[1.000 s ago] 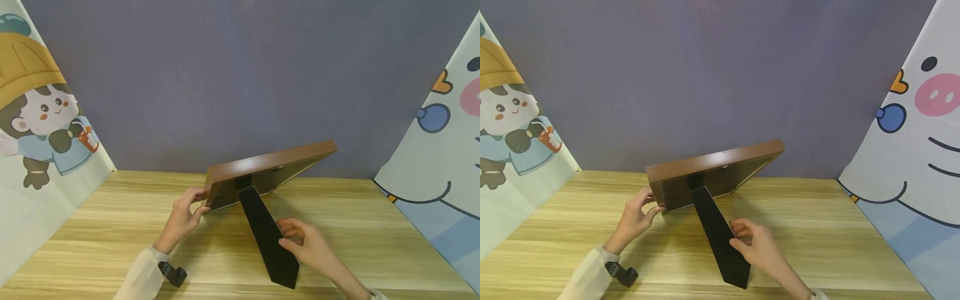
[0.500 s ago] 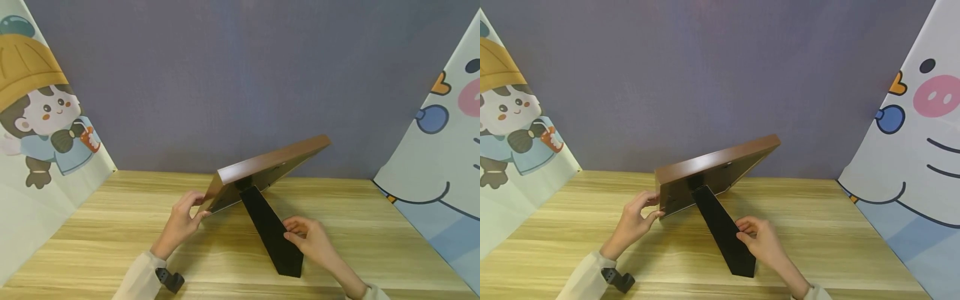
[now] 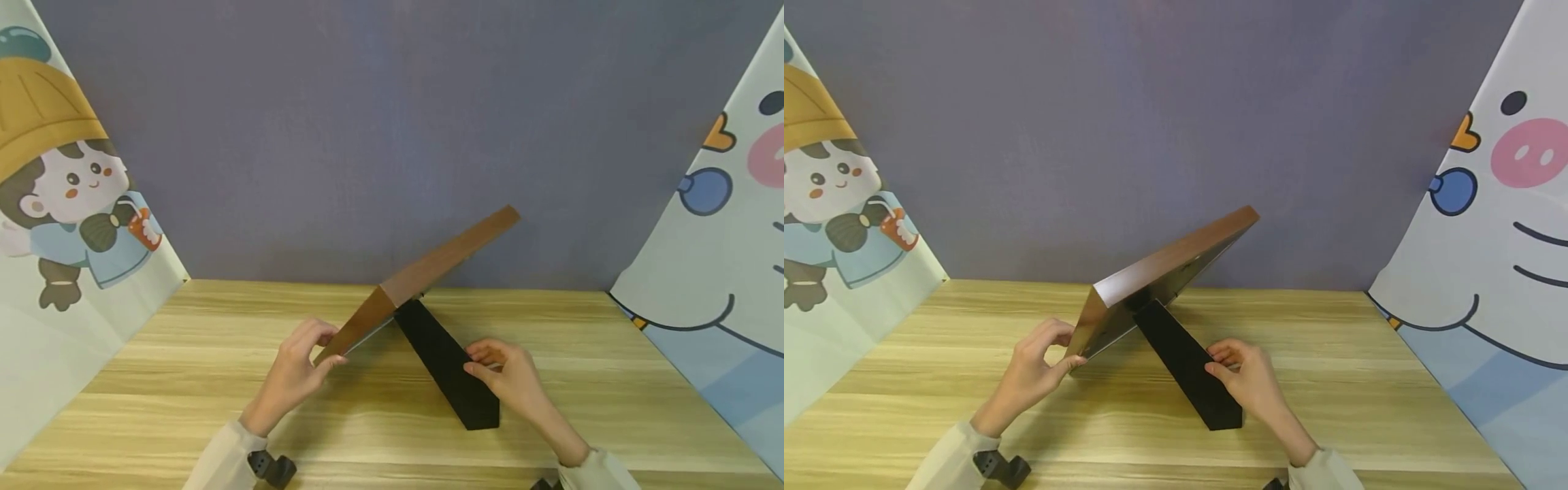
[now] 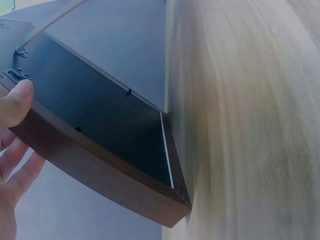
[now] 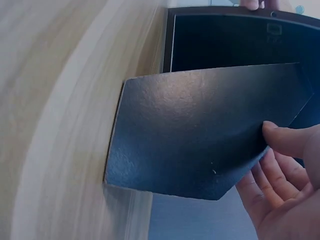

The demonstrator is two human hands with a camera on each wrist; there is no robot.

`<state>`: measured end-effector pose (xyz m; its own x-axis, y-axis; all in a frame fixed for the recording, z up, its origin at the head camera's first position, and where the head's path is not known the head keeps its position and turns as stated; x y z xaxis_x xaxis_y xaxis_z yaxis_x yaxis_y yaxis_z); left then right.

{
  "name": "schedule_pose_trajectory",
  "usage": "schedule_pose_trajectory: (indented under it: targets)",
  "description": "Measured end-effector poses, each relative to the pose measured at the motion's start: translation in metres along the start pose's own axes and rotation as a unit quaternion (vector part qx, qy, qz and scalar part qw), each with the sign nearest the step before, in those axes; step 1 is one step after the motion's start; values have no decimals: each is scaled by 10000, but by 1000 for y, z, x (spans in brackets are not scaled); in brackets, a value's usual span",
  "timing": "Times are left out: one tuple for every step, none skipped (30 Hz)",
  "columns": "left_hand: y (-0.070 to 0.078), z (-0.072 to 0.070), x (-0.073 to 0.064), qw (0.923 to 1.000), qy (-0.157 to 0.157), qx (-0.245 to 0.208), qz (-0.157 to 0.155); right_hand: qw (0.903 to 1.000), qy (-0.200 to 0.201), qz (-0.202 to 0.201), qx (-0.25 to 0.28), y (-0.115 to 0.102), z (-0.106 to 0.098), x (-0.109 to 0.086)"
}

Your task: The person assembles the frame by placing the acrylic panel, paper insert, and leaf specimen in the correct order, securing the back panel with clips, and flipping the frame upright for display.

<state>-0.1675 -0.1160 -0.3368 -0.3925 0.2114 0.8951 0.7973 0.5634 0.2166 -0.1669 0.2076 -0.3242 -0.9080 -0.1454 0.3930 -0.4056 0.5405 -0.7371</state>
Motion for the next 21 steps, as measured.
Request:
schedule_pose_trajectory:
  targets:
    - [1, -1, 0, 10000, -26, 21, 41, 10000, 21, -4, -41, 1, 0, 1]
    - [1, -1, 0, 10000, -54, 39, 73, 10000, 39, -31, -62, 2, 0, 3]
    - [2, -1, 0, 9999, -89, 50, 103, 9999, 57, -52, -91, 3, 1, 4]
    - [3, -2, 0, 9998, -111, 69, 140, 9999, 71, -71, -116, 4, 1, 5]
    - [4, -2, 0, 9997, -141, 89, 162, 9998, 77, -81, -133, 5, 1, 5]
    - [5, -3, 0, 9996, -173, 104, 181, 9998, 85, -93, -145, 6, 2, 6]
    - [6, -3, 1, 9995, -186, 105, 217, 9998, 95, -109, -141, 7, 2, 7]
    - [7, -4, 1, 9994, -213, 116, 242, 9998, 105, -127, -123, 7, 2, 8]
    - [7, -4, 1, 9992, -245, 129, 271, 9998, 111, -131, -121, 8, 3, 9]
    - [9, -5, 1, 9991, -270, 144, 307, 9998, 122, -136, -110, 8, 3, 9]
    - [10, -5, 1, 9989, -303, 161, 329, 9998, 137, -139, -97, 9, 3, 10]
    - [10, -5, 2, 9986, -325, 182, 364, 9997, 154, -148, -91, 9, 3, 11]
    - [11, -5, 2, 9984, -346, 208, 404, 9997, 165, -150, -84, 9, 3, 12]
    - [12, -5, 3, 9981, -371, 238, 436, 9997, 183, -159, -79, 9, 3, 13]
    - [13, -5, 3, 9978, -392, 256, 469, 9996, 203, -160, -85, 9, 2, 13]
    - [14, -5, 3, 9975, -405, 278, 498, 9996, 223, -150, -93, 9, 2, 14]
    - [14, -5, 4, 9973, -420, 302, 520, 9996, 233, -140, -104, 9, 2, 15]
    - [15, -5, 4, 9971, -430, 316, 541, 9996, 242, -131, -108, 9, 2, 15]
    - [16, -5, 4, 9970, -440, 322, 552, 9996, 245, -124, -113, 10, 2, 15]
    - [16, -5, 4, 9969, -451, 332, 560, 9995, 254, -123, -115, 10, 2, 16]
    - [17, -5, 4, 9968, -466, 341, 561, 9995, 261, -115, -125, 11, 2, 17]
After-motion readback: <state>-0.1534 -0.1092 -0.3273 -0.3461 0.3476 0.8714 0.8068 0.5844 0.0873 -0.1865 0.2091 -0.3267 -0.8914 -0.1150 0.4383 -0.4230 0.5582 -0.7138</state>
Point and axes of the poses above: each hand's wrist, its own x-axis towards the middle knuckle, its own z-axis out of the palm, y = z × x, the point moved 1 cm from there along x, towards the middle knuckle, and after that the axes turned 4 degrees about y, right-handed, at the moved point
